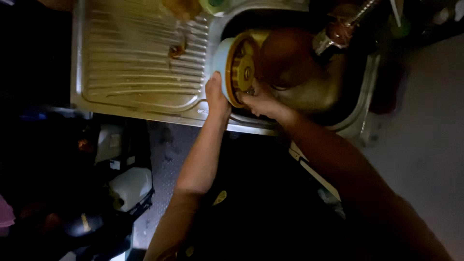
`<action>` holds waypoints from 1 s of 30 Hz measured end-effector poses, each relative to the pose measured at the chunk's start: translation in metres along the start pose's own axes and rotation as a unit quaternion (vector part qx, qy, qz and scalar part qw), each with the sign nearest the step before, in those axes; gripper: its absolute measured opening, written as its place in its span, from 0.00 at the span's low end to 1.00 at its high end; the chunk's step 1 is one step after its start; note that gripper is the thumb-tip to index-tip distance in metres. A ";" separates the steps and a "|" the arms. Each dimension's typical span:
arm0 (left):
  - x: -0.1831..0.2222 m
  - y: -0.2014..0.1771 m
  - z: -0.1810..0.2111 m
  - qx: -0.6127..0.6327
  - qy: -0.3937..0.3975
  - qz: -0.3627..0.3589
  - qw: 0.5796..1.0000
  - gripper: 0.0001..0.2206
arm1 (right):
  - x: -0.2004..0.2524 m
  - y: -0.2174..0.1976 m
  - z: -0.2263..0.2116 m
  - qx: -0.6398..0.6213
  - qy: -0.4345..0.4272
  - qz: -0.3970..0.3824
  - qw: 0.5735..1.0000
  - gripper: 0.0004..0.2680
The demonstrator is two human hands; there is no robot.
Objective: The person washes components of a juicer in a sink using their hands and a scrubbing pad, then wipes one of the plastic pieces with a cloth.
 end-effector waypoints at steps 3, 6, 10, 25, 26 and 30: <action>0.005 0.007 -0.018 0.009 -0.137 0.037 0.990 0.30 | 0.002 -0.027 0.030 0.008 0.006 -0.052 0.999 0.24; 0.007 0.027 -0.018 0.177 -0.136 0.031 0.974 0.27 | 0.013 -0.067 0.070 0.001 -0.028 -0.087 0.996 0.20; -0.002 0.033 0.004 0.281 -0.150 -0.022 0.948 0.29 | 0.046 -0.149 0.098 0.099 -0.161 0.011 0.982 0.21; -0.035 0.061 -0.037 -0.002 -0.105 -0.034 0.994 0.19 | -0.001 -0.159 0.074 -0.130 -0.271 0.120 0.946 0.12; -0.035 0.051 -0.026 -0.129 -0.014 -0.023 0.991 0.19 | -0.002 -0.163 0.073 -0.121 -0.285 0.125 0.943 0.12; 0.002 0.061 0.026 -0.590 0.302 -0.148 0.734 0.14 | 0.005 -0.169 0.065 -0.093 -0.334 0.128 0.929 0.11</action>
Point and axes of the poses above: each hand's wrist, its own x-axis away from the middle knuckle, its own y-axis out of the palm, z = x × y, the point moved 4 cm from there along -x, towards the middle knuckle, and after that the axes turned 7 degrees about -x, right-handed, at the moved point
